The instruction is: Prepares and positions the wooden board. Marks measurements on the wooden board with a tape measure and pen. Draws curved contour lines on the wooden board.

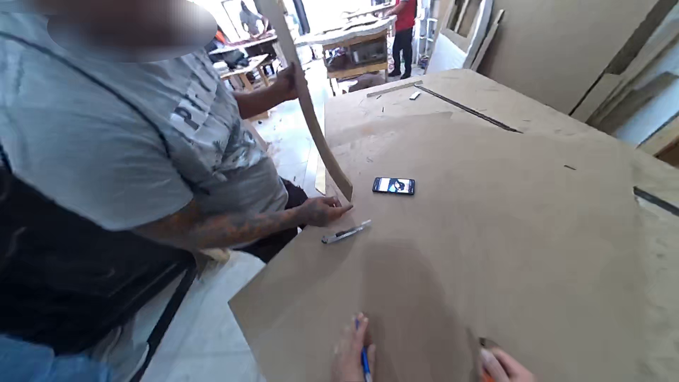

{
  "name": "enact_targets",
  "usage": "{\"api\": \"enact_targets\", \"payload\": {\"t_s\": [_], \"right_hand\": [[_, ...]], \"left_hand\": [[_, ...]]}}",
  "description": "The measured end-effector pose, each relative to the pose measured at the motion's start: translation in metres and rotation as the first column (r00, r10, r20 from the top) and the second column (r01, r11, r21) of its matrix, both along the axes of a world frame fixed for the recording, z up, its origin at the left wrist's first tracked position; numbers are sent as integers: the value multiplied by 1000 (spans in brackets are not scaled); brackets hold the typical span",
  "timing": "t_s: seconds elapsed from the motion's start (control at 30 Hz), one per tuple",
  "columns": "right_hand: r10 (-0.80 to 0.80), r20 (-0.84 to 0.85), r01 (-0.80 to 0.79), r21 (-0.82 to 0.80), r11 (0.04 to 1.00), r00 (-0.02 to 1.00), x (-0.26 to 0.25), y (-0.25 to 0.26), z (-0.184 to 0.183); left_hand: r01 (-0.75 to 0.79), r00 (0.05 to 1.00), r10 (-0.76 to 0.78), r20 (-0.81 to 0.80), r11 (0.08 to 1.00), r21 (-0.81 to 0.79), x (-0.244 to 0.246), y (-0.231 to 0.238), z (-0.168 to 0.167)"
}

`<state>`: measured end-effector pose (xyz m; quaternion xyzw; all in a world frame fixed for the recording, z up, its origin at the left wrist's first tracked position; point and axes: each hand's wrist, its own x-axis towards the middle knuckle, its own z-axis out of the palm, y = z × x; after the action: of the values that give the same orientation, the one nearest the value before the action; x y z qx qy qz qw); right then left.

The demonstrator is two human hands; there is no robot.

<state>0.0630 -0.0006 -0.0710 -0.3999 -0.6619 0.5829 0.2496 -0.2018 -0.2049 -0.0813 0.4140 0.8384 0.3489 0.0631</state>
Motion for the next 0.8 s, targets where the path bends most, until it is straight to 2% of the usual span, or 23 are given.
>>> {"api": "enact_targets", "payload": {"t_s": [0.07, 0.2, 0.3, 0.47, 0.8], "right_hand": [[32, 68, -30, -39, 999, 997, 0, 4, 4], [76, 73, -69, -105, 992, 994, 1, 12, 2], [81, 110, -75, -59, 995, 991, -1, 11, 1], [88, 175, -97, 40, 995, 981, -4, 8, 0], [89, 160, -104, 83, 991, 983, -5, 5, -4]], "left_hand": [[-74, 995, 68, -68, 994, -78, 20, -9, -5], [-135, 972, 107, -211, 983, -123, 21, 0, -19], [-138, 971, 97, -216, 973, -184, 22, 2, -15], [-134, 970, 87, -228, 971, -199, 17, 2, -18], [-133, 968, 91, -232, 976, -172, 18, 2, -15]]}}
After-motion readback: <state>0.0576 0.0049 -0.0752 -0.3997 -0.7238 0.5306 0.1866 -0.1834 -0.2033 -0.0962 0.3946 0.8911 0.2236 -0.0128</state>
